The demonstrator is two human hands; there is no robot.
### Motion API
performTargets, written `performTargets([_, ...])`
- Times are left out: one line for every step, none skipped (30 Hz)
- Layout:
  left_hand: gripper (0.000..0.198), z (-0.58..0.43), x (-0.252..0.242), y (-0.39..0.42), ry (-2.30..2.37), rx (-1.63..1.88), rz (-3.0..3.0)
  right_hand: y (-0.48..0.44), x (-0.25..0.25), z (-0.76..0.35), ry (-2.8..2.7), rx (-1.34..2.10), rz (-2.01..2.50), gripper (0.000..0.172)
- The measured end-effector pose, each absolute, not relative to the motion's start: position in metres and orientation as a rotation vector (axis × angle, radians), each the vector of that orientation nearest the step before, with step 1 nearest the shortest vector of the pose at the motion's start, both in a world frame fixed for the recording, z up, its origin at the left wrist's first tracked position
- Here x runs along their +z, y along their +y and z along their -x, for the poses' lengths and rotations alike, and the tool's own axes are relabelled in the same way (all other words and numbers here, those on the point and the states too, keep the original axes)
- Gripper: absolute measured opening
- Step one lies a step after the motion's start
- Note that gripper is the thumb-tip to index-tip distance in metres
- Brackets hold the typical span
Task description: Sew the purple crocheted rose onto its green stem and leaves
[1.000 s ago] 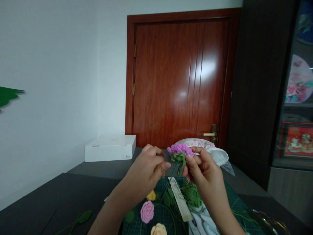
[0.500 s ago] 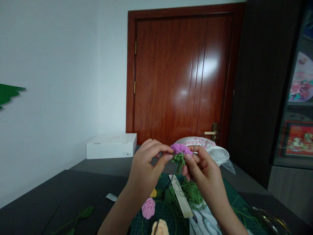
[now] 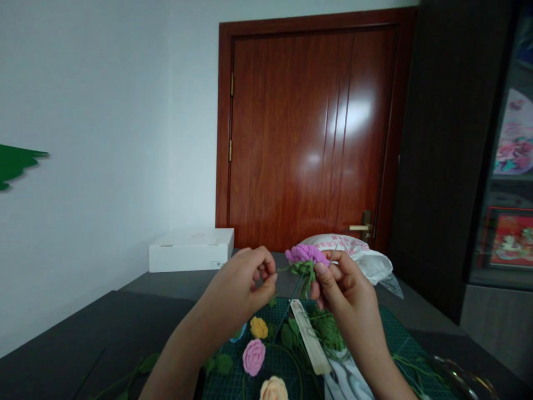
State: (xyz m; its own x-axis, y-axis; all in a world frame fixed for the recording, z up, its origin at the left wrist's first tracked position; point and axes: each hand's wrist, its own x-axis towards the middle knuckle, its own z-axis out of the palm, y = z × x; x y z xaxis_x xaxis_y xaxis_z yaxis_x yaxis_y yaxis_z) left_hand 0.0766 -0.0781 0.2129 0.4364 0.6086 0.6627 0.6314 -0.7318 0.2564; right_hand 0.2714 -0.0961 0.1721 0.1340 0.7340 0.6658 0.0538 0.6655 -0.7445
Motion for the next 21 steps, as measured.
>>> performTargets([0.009,-0.073,0.214,-0.077,-1.211,-1.079,2.642,-0.096,0.172,-0.272,-1.372,0.557,0.730,0.022])
performTargets([0.009,-0.069,0.215,-0.077,-1.256,-1.006,2.612,-0.096,0.171,-0.272,-1.379,0.555,0.734,0.023])
performTargets([0.010,-0.068,0.217,-0.077,-1.267,-1.006,2.557,-0.096,0.171,-0.273,-1.387,0.556,0.740,0.023])
performTargets([0.012,-0.067,0.219,-0.079,-1.238,-1.091,2.480,-0.096,0.171,-0.273,-1.401,0.558,0.746,0.023])
performTargets([0.014,-0.068,0.222,-0.083,-1.167,-1.253,2.386,-0.096,0.170,-0.273,-1.419,0.560,0.753,0.023])
performTargets([0.013,-0.070,0.225,-0.088,-1.065,-1.424,2.312,-0.096,0.170,-0.273,-1.440,0.562,0.761,0.023])
performTargets([0.011,-0.073,0.228,-0.093,-0.928,-1.513,2.292,-0.096,0.170,-0.273,-1.460,0.562,0.769,0.022])
performTargets([0.011,-0.076,0.230,-0.099,-0.792,-1.568,2.277,-0.097,0.171,-0.273,-1.480,0.559,0.778,0.022])
performTargets([0.013,-0.079,0.231,-0.103,-0.664,-1.545,2.317,-0.097,0.171,-0.273,-1.499,0.553,0.787,0.022])
performTargets([0.018,-0.082,0.232,-0.107,-0.619,-1.517,2.356,-0.098,0.171,-0.273,-1.519,0.546,0.796,0.022])
performTargets([0.020,-0.085,0.232,-0.109,-0.598,-1.519,2.364,-0.099,0.172,-0.273,-1.541,0.540,0.805,0.022])
performTargets([0.021,-0.086,0.231,-0.109,-0.598,-1.509,2.377,-0.099,0.172,-0.273,-1.565,0.532,0.812,0.022])
performTargets([0.022,-0.088,0.229,-0.108,-0.601,-1.507,2.387,-0.100,0.172,-0.274,-1.587,0.523,0.818,0.021])
performTargets([0.022,-0.088,0.228,-0.106,-0.604,-1.503,2.408,-0.100,0.173,-0.274,-1.607,0.516,0.824,0.021])
performTargets([0.021,-0.088,0.226,-0.104,-0.600,-1.493,2.438,-0.100,0.173,-0.274,-1.624,0.510,0.827,0.021])
performTargets([0.022,-0.088,0.225,-0.102,-0.597,-1.492,2.467,-0.101,0.173,-0.274,-1.637,0.502,0.830,0.021])
performTargets([0.022,-0.088,0.224,-0.100,-0.595,-1.486,2.497,-0.101,0.173,-0.274,-1.648,0.497,0.833,0.021])
performTargets([0.022,-0.088,0.224,-0.099,-0.595,-1.479,2.525,-0.101,0.173,-0.274,-1.656,0.496,0.834,0.022])
performTargets([0.023,-0.087,0.223,-0.098,-0.602,-1.468,2.550,-0.101,0.173,-0.274,-1.663,0.495,0.834,0.022])
performTargets([0.023,-0.087,0.224,-0.098,-0.620,-1.455,2.571,-0.101,0.173,-0.274,-1.669,0.495,0.833,0.022])
performTargets([0.023,-0.088,0.224,-0.098,-0.644,-1.444,2.590,-0.101,0.173,-0.273,-1.675,0.496,0.833,0.022])
